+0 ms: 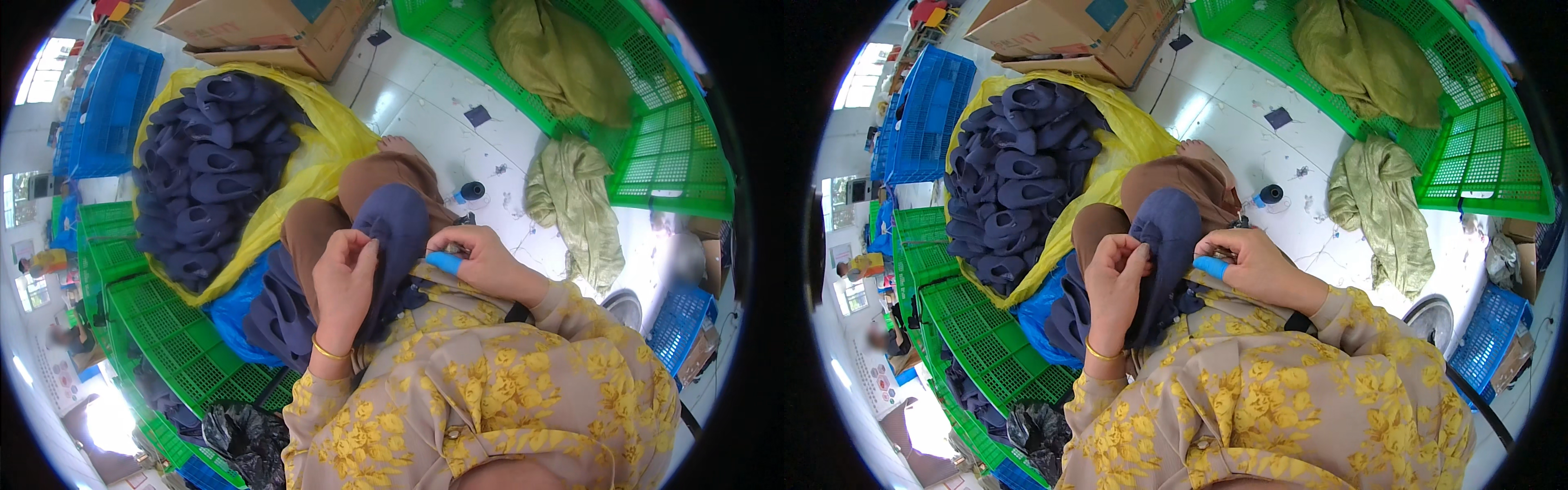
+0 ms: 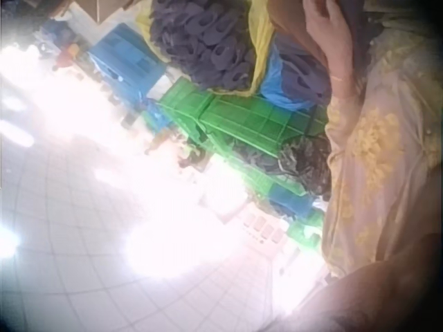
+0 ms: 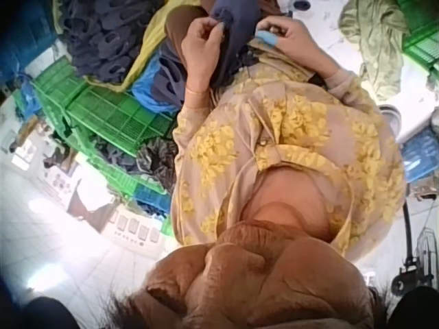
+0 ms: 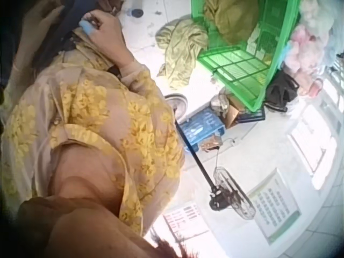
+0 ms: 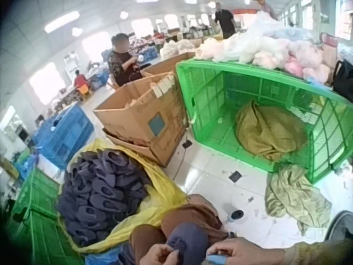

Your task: The person trims excess fabric or threads from the edges of dark blue slip-on shoes using a small blue tool. They handle each shoe one at a time, rotating it to reach different edges, and place trimmed pieces aside.

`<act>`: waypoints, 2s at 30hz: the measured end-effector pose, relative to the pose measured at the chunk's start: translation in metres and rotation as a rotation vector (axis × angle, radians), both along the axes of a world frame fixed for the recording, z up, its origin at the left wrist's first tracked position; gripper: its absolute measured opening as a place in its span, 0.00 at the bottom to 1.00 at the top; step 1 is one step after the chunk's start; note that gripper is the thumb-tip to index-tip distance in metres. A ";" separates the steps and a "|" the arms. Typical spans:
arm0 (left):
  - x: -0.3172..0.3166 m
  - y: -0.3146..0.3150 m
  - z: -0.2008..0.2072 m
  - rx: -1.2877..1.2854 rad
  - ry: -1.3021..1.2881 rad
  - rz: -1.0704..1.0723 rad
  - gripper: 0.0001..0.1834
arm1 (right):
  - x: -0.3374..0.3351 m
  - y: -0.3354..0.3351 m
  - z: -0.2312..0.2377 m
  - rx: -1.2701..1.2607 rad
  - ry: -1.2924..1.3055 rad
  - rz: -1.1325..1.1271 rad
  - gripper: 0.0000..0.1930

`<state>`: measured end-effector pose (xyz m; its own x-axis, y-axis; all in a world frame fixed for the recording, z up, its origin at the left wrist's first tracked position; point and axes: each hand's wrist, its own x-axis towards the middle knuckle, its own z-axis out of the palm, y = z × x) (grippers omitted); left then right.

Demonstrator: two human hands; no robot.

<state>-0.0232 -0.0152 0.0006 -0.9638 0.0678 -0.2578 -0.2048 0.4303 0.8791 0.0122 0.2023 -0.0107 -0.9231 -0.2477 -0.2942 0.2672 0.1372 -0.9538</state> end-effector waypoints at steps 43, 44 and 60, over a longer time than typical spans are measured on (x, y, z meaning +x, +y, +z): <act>0.019 0.014 0.017 -0.211 0.397 -0.287 0.05 | -0.042 -0.015 -0.009 -0.721 -0.065 -0.351 0.04; 0.015 0.015 0.018 -0.238 0.440 -0.304 0.05 | -0.046 -0.006 -0.015 -0.822 -0.127 -0.456 0.04; -0.008 0.016 0.014 -0.251 0.398 -0.251 0.03 | 0.018 0.390 -0.106 -0.438 0.304 -1.368 0.04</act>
<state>-0.0308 0.0009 0.0149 -0.9524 0.2921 0.0868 0.2600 0.6306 0.7312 0.0304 0.5926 -0.1166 -0.5182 0.8354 -0.1832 -0.2662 -0.3612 -0.8937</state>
